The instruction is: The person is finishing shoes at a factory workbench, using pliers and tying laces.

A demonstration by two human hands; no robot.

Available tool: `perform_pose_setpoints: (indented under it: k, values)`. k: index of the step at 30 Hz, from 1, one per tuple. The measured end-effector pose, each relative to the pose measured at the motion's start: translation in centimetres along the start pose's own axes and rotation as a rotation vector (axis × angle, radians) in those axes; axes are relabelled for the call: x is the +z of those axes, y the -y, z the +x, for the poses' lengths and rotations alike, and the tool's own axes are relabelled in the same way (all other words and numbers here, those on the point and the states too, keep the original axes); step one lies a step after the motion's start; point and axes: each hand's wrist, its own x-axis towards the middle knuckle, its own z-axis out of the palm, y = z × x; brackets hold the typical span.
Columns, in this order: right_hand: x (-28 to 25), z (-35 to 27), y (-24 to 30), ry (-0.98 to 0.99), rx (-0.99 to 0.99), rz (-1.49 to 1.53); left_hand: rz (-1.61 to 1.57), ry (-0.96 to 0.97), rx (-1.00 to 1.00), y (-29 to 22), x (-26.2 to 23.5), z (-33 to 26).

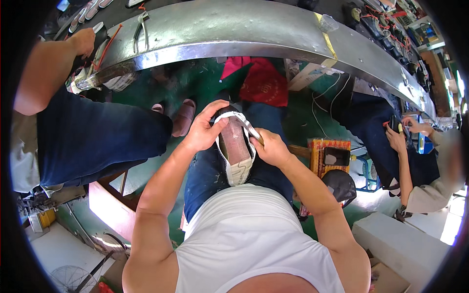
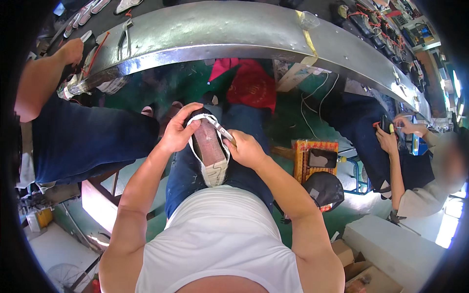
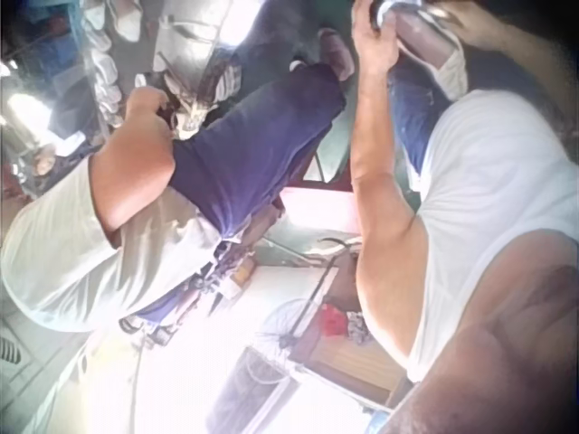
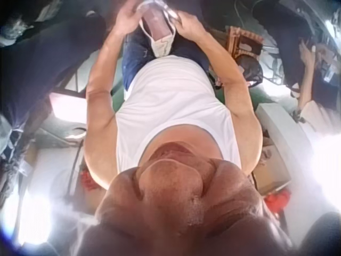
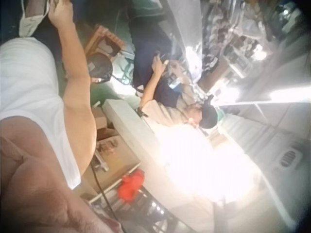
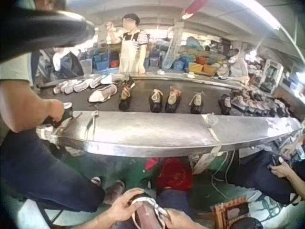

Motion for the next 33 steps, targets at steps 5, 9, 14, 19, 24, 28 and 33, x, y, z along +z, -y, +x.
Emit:
perform_pose_setpoints:
  k: [5,9,14,19,24,28,33]
  values:
    - [-2.3,-3.2,4.3,0.115,0.020,-0.175,-0.093,0.072,-0.043,-1.7,-0.1,-1.0]
    - [-3.7,-4.2,7.1,0.219,0.131,-0.274,-0.345,-0.004,-0.255,-4.3,1.9,-1.5]
    - [-3.7,-4.9,7.8,0.230,0.162,-0.410,-0.315,-0.104,-0.254,-3.5,2.9,-1.8]
    - [-7.6,-4.3,7.2,0.543,0.269,0.203,-0.279,-0.084,-0.163,-5.2,2.0,-2.1]
    - [-6.5,-4.7,10.3,-0.035,0.128,0.328,-0.257,-0.036,-0.145,-6.0,1.8,-2.2]
    - [-6.1,-2.9,7.3,0.186,0.190,-0.091,-0.074,0.049,-0.235,-6.6,2.2,-2.6]
    - [-7.0,-4.2,7.6,-0.166,0.023,0.324,-0.120,-0.022,-0.116,-9.8,4.6,-7.1]
